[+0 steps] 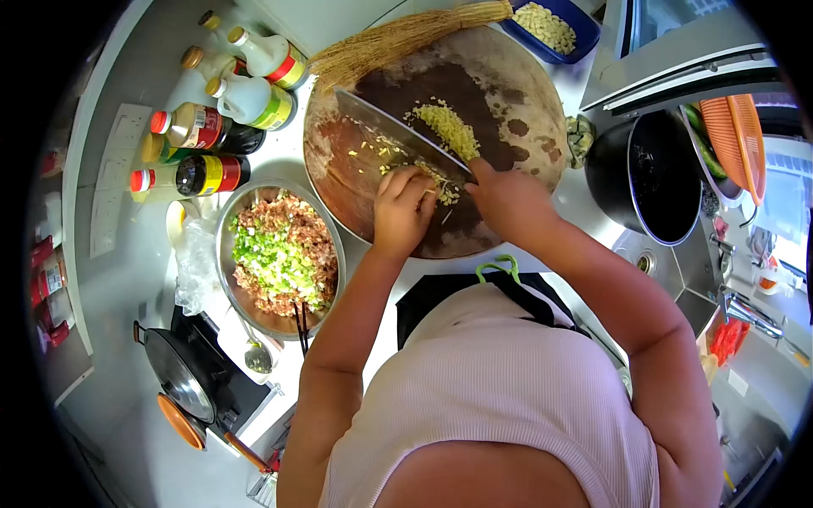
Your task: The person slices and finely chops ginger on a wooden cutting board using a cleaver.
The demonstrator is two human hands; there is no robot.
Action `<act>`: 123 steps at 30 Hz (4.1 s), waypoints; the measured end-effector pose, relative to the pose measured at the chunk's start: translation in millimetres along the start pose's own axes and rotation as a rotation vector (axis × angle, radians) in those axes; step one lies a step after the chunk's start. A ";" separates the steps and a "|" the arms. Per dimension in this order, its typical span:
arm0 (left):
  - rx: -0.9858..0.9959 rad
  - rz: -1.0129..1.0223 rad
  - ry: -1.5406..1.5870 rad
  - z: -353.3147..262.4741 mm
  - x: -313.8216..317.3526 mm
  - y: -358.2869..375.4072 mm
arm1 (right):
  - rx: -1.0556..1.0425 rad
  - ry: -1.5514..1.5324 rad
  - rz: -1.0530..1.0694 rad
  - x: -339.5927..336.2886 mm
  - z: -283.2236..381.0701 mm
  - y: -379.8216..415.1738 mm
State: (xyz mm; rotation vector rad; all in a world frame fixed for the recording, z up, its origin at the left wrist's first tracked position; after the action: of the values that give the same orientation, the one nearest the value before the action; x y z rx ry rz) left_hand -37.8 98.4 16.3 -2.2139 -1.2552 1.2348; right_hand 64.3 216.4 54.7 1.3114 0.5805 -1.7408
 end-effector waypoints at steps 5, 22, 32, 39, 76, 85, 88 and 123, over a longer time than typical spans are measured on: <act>-0.087 0.029 0.051 -7.5 -21.4 -5.1 | 0.013 -0.019 -0.036 -24.0 -8.4 23.4; -0.022 0.026 0.033 8.0 -6.4 5.8 | -0.113 0.109 0.074 -15.2 10.7 43.3; 0.039 -0.009 0.028 2.5 -8.9 8.1 | -0.056 0.052 0.013 -7.9 0.8 18.0; 0.048 0.012 0.042 3.0 -7.7 5.1 | -0.102 0.113 0.068 -21.9 5.2 34.7; 0.009 -0.060 -0.007 -7.8 -32.3 3.1 | -0.026 0.009 0.047 -15.2 14.3 21.9; 0.012 0.004 -0.007 9.2 -15.7 12.7 | -0.163 0.064 -0.019 -17.7 15.5 47.6; 0.026 -0.005 -0.011 6.5 -17.3 10.3 | -0.116 0.035 0.083 -9.7 15.7 43.5; 0.049 -0.023 -0.019 -0.5 -26.2 12.1 | -0.101 0.086 0.119 -7.3 30.1 21.6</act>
State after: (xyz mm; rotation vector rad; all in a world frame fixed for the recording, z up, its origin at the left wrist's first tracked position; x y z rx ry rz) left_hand -37.3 70.3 23.0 -2.1521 -1.2411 1.2671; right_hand 67.0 184.3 74.5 1.3274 0.6189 -1.5455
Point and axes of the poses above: each hand's wrist, its own y-axis away from the middle knuckle, its own x-axis out of the palm, z = x × y, the point moved 7 cm from there along -y, towards the middle knuckle, and after that the axes turned 15 degrees about -z, right-handed, at the moved point
